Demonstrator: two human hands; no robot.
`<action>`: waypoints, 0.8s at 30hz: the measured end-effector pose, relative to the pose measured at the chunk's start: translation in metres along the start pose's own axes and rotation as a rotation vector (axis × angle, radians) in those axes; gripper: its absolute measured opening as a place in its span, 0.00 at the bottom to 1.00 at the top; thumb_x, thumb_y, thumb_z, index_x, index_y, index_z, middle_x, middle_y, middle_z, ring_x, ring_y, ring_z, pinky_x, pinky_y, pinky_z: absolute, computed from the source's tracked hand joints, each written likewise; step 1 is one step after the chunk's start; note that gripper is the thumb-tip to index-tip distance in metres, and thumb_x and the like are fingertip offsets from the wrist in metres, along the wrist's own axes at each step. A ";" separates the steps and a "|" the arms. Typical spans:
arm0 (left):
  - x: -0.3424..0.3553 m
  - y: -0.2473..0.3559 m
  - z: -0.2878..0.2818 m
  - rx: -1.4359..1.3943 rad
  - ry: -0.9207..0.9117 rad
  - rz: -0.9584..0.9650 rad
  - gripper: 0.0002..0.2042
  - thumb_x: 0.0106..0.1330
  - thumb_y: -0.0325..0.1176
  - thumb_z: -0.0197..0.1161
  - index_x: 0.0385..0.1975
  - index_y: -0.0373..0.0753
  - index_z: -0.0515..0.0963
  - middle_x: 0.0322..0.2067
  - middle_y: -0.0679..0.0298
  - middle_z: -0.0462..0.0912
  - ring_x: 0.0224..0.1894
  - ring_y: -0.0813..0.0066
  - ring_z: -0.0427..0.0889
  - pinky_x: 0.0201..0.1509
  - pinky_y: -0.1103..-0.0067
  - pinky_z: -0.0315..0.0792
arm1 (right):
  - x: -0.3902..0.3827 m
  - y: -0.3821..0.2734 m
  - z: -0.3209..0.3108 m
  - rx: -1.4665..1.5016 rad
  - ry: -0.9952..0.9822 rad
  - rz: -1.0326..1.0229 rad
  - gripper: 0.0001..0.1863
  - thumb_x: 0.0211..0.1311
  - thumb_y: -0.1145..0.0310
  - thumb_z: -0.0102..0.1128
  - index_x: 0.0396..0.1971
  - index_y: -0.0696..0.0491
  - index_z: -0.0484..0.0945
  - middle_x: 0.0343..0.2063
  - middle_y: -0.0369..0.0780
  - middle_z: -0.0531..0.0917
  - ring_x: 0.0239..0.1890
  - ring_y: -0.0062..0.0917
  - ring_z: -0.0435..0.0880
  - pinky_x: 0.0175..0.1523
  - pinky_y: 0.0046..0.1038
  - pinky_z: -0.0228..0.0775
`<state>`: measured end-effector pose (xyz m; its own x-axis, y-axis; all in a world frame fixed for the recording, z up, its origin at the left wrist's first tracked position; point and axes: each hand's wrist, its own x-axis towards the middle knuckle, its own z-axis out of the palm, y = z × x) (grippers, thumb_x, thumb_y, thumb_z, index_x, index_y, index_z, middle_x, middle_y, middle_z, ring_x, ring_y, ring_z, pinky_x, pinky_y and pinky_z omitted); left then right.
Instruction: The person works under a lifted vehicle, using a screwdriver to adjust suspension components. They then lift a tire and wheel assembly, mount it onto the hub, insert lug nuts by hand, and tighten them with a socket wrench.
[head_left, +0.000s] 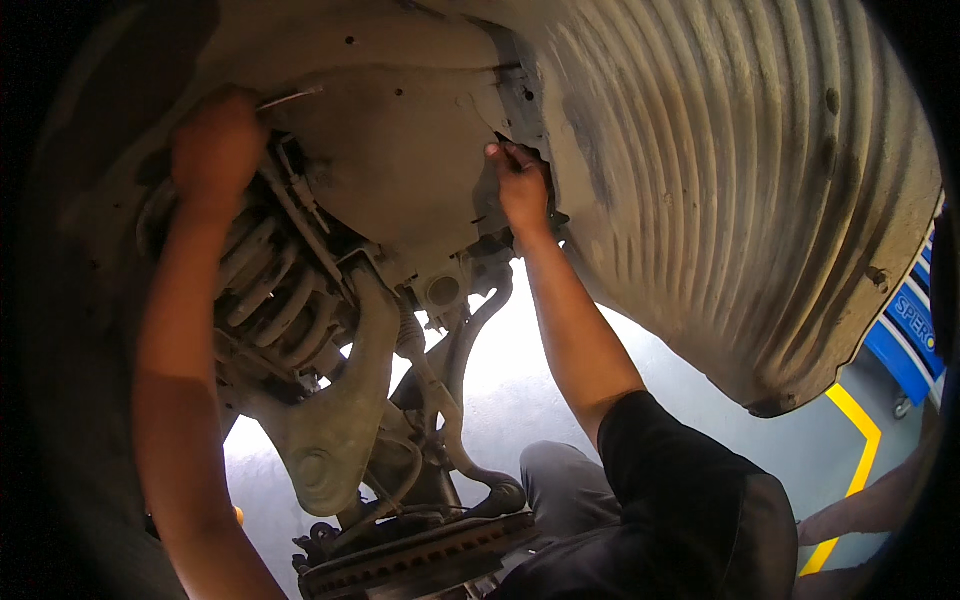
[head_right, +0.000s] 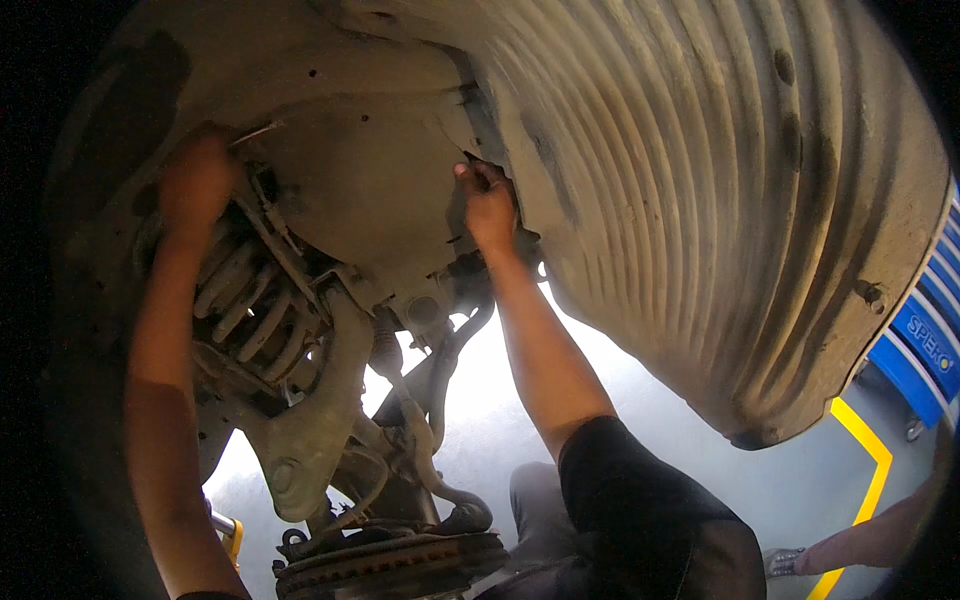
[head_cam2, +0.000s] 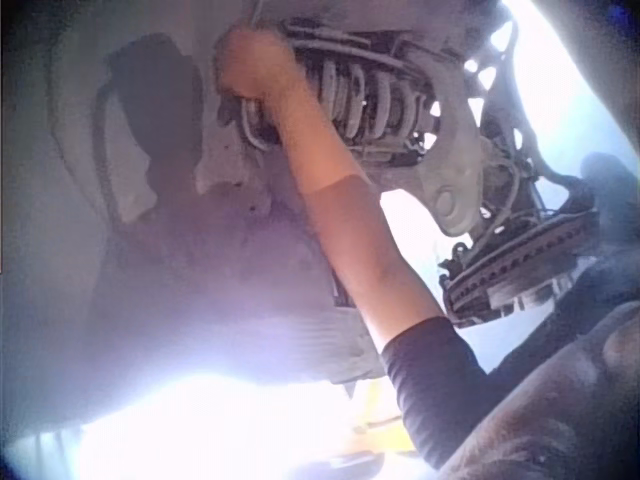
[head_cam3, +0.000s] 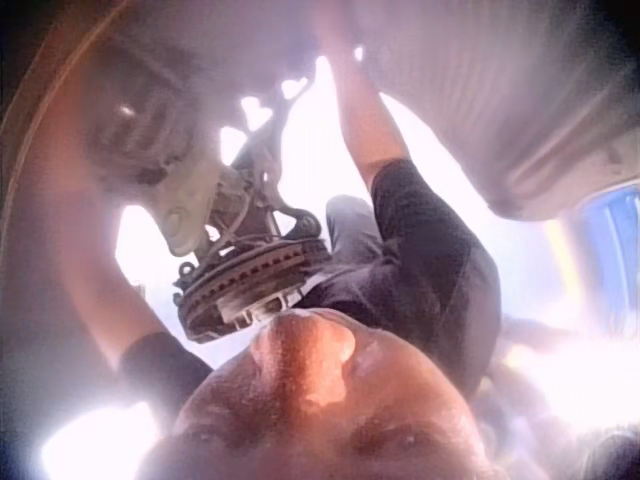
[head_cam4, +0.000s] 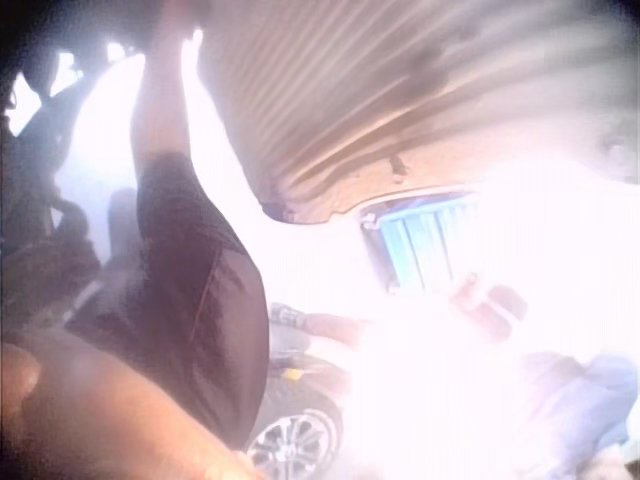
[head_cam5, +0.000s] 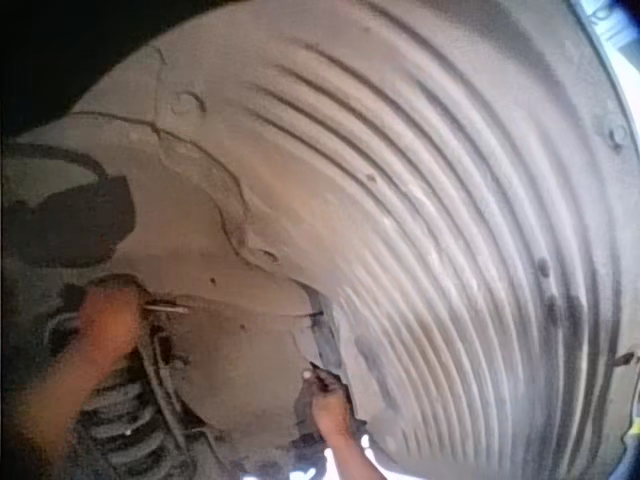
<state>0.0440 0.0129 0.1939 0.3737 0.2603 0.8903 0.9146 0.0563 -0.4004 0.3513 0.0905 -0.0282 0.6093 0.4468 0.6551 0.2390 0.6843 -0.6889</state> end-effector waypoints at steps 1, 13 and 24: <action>-0.001 0.000 0.000 0.039 -0.009 0.003 0.12 0.67 0.38 0.60 0.45 0.40 0.81 0.43 0.54 0.84 0.44 0.53 0.84 0.48 0.62 0.78 | 0.001 0.003 0.001 -0.003 0.016 0.073 0.27 0.62 0.47 0.67 0.46 0.58 0.82 0.41 0.48 0.86 0.45 0.35 0.83 0.54 0.33 0.71; 0.010 -0.027 0.027 0.084 0.046 0.088 0.19 0.72 0.47 0.56 0.53 0.40 0.80 0.50 0.52 0.82 0.48 0.52 0.84 0.52 0.61 0.78 | -0.027 -0.021 0.011 0.026 0.102 0.141 0.25 0.65 0.53 0.66 0.49 0.61 0.79 0.36 0.47 0.85 0.40 0.39 0.84 0.48 0.37 0.72; 0.005 -0.020 0.012 -0.219 0.097 0.080 0.19 0.72 0.46 0.54 0.55 0.43 0.80 0.50 0.52 0.83 0.51 0.51 0.83 0.55 0.62 0.76 | -0.094 -0.110 0.086 -0.668 -0.357 -0.469 0.28 0.57 0.45 0.67 0.42 0.57 0.77 0.32 0.49 0.85 0.29 0.45 0.87 0.34 0.43 0.78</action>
<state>0.0259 0.0245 0.2037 0.4498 0.1612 0.8785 0.8891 -0.1740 -0.4233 0.2028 0.0222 0.0124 0.0924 0.4348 0.8958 0.8637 0.4126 -0.2894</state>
